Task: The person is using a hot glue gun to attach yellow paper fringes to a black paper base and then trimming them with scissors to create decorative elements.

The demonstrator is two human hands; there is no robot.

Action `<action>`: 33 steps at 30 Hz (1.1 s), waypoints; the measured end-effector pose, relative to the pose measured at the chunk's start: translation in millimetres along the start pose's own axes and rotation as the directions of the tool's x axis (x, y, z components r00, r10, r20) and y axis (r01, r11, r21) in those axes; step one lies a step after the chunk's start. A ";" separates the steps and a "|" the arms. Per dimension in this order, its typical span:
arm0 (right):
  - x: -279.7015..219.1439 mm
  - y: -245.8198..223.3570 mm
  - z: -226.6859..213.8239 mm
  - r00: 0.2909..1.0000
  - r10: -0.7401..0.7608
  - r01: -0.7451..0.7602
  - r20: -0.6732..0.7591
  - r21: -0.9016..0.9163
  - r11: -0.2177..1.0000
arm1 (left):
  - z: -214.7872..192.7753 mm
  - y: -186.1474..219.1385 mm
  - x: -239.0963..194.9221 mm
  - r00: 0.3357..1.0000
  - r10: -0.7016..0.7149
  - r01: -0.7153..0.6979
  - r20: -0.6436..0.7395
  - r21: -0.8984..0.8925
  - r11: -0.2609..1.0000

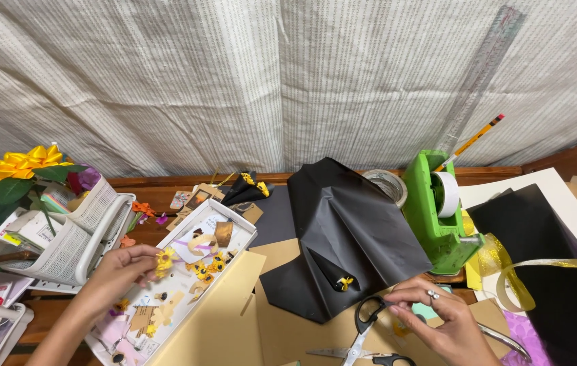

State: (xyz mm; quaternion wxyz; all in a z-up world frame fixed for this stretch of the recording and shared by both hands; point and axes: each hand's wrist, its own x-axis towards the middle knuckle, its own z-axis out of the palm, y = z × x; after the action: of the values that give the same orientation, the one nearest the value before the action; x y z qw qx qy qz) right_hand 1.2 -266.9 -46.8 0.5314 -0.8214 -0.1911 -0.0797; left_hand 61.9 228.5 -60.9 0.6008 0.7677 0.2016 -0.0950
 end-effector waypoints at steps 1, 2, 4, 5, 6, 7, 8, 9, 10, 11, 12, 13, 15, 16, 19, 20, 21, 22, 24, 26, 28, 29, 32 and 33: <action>0.2 -0.3 -0.2 1.000 -0.003 0.003 0.001 -0.005 1.000 | -5.3 -7.9 4.8 0.997 0.073 -0.068 -0.024 0.166 0.984; 0.1 0.6 -0.2 1.000 -0.004 0.004 0.002 -0.005 1.000 | -4.4 -3.1 1.1 0.997 0.073 -0.068 -0.024 0.166 0.984; 0.0 2.1 -0.7 0.999 -0.045 0.045 -0.002 -0.026 0.999 | -2.5 7.0 -6.3 0.975 0.187 -0.061 -0.117 0.672 0.738; 0.4 1.8 -0.6 0.999 -0.046 0.046 -0.002 -0.026 0.999 | -1.3 11.5 -9.9 0.975 0.188 -0.061 -0.118 0.672 0.738; 0.2 1.6 -0.7 0.999 -0.032 0.032 -0.005 -0.027 0.999 | 0.3 15.8 -13.5 0.989 0.118 -0.010 -0.093 0.743 0.670; 0.0 1.3 -0.8 1.000 -0.019 0.019 -0.009 -0.027 0.999 | 1.9 20.1 -17.1 0.996 0.044 0.035 -0.076 0.806 0.591; -0.3 1.4 -0.8 1.000 -0.019 0.018 -0.009 -0.026 0.999 | 6.2 24.1 -22.3 0.996 0.044 0.035 -0.076 0.806 0.590; -0.5 1.5 -1.1 1.000 -0.017 0.017 -0.010 -0.026 1.000 | 10.7 28.2 -27.6 0.994 0.051 0.056 -0.102 0.826 0.561; -0.8 1.5 -1.5 1.000 -0.016 0.015 -0.013 -0.027 1.000 | 15.3 33.1 -32.3 0.990 0.060 0.075 -0.126 0.844 0.531; -0.3 0.9 -1.6 1.000 -0.015 0.015 -0.016 -0.027 1.000 | 18.3 34.3 -34.0 0.990 0.062 0.073 -0.124 0.845 0.530; -0.2 0.4 -1.9 0.999 -0.039 0.038 -0.018 -0.021 0.999 | 21.6 35.7 -35.3 0.983 0.097 0.077 -0.154 0.836 0.543; -0.2 -0.2 -2.2 0.998 -0.062 0.062 -0.021 -0.015 0.998 | 25.0 37.0 -36.7 0.974 0.131 0.080 -0.183 0.827 0.557; -1.1 -1.5 -2.0 0.997 -0.062 0.062 -0.036 -0.003 0.998 | 28.2 27.2 -30.0 0.970 0.191 0.020 -0.152 0.830 0.557; -1.4 -2.3 -1.6 0.997 -0.063 0.064 -0.045 0.011 0.998 | 29.3 21.7 -27.3 0.961 0.247 -0.034 -0.126 0.830 0.557; -2.5 -3.3 -2.8 0.997 -0.063 0.062 -0.043 -0.008 0.998 | 49.6 31.3 -36.9 0.978 0.205 -0.154 0.034 0.779 0.607; -3.0 -2.2 -2.8 0.997 -0.063 0.062 -0.045 -0.008 0.998 | 51.4 22.2 -32.1 0.978 0.206 -0.156 0.035 0.780 0.606; -3.5 -1.1 -2.9 0.997 -0.060 0.059 -0.043 -0.013 0.998 | 53.4 13.2 -27.1 0.957 0.258 -0.250 0.130 0.822 0.512; -4.3 0.1 -3.4 0.998 -0.056 0.055 -0.042 -0.020 0.998 | 56.1 4.4 -21.7 0.926 0.299 -0.342 0.229 0.846 0.409; -4.4 -0.1 -4.6 0.996 -0.079 0.078 -0.037 -0.035 0.996 | 54.3 0.7 -17.1 0.931 0.296 -0.314 0.213 0.882 0.352; -4.5 -0.6 -6.0 0.994 -0.103 0.101 -0.031 -0.048 0.994 | 44.7 -2.2 -13.4 0.936 0.294 -0.282 0.194 0.913 0.294; -5.0 -1.2 -7.0 0.996 -0.084 0.082 -0.037 -0.043 0.996 | 26.8 -4.8 -11.2 0.996 0.077 -0.059 0.044 0.978 0.199; -5.6 0.3 -7.7 0.996 -0.082 0.081 -0.038 -0.042 0.996 | 11.7 -21.3 1.3 0.996 0.076 -0.059 0.044 0.979 0.197; -5.9 3.7 -8.6 0.996 -0.081 0.080 -0.024 -0.042 0.996 | -19.4 -52.9 19.7 0.990 -0.132 0.045 -0.043 0.999 0.012; -5.8 3.9 -8.5 0.997 -0.081 0.080 -0.019 -0.049 0.996 | -19.1 -51.9 13.4 0.990 -0.115 0.095 -0.085 0.992 0.082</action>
State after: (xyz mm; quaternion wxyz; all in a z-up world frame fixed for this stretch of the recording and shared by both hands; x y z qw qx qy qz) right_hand -1.9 -277.3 -48.5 0.5100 -0.8247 -0.2164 -0.1141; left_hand 50.1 259.7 -107.1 -0.0806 0.9543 0.1346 -0.2542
